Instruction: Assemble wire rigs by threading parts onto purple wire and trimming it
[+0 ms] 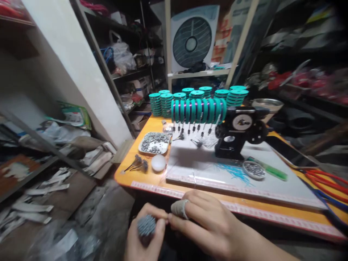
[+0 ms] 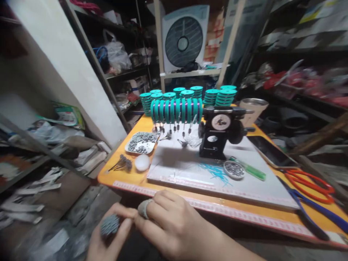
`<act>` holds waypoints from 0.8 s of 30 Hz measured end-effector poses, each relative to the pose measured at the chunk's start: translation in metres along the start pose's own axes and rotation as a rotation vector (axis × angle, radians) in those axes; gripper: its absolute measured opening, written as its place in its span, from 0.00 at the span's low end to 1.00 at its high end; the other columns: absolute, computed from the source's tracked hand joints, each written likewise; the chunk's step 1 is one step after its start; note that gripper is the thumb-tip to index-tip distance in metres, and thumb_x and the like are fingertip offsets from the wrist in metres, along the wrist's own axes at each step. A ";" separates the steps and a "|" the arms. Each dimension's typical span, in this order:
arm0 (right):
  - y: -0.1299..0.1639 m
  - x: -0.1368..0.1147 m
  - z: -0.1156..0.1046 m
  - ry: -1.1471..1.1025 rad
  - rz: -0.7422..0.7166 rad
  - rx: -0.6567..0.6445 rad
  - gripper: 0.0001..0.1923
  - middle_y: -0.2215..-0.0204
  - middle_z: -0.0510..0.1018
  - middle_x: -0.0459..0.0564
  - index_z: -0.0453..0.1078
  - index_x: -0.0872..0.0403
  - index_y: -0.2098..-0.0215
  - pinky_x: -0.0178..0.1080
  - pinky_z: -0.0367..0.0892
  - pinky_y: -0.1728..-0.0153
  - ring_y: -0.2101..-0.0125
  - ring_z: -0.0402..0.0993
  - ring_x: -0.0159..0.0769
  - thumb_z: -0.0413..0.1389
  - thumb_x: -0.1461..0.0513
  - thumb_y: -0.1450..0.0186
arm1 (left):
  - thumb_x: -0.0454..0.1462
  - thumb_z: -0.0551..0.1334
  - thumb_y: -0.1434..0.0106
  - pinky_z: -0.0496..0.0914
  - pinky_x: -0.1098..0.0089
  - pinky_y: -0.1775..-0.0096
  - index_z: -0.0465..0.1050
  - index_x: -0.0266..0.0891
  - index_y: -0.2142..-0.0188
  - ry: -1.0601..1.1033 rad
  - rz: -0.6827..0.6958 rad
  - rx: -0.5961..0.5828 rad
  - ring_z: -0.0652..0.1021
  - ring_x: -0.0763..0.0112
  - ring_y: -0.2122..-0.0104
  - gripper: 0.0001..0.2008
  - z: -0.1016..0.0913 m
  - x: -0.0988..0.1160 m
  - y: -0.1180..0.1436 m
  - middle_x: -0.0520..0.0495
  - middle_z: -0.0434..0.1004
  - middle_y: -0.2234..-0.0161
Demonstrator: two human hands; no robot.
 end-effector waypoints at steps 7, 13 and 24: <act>0.015 0.004 0.022 -0.051 0.163 0.036 0.10 0.72 0.72 0.51 0.71 0.58 0.61 0.36 0.62 0.74 0.73 0.67 0.34 0.50 0.73 0.35 | 0.38 0.51 0.31 0.71 0.68 0.62 0.72 0.36 0.60 -0.374 0.125 0.024 0.75 0.68 0.68 0.12 -0.053 0.001 -0.046 0.47 0.73 0.70; 0.024 0.006 0.023 -0.215 0.340 -0.015 0.11 0.69 0.69 0.51 0.68 0.55 0.56 0.36 0.63 0.73 0.71 0.66 0.34 0.50 0.71 0.33 | 0.30 0.54 0.43 0.68 0.65 0.54 0.71 0.39 0.70 -0.609 0.262 0.121 0.75 0.63 0.60 0.08 -0.088 0.014 -0.109 0.45 0.73 0.64; 0.029 0.000 0.020 -0.308 0.413 -0.004 0.12 0.67 0.69 0.52 0.69 0.54 0.55 0.37 0.67 0.70 0.68 0.69 0.35 0.51 0.71 0.34 | 0.37 0.69 0.47 0.69 0.63 0.59 0.74 0.35 0.72 -0.710 0.028 0.100 0.76 0.67 0.68 0.08 -0.091 0.015 -0.178 0.49 0.77 0.72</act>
Point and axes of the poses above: each hand's wrist, its own y-axis away from the middle knuckle, its own z-axis out of the palm, x = y × z, the point moved 1 cm from there along -y, towards the middle knuckle
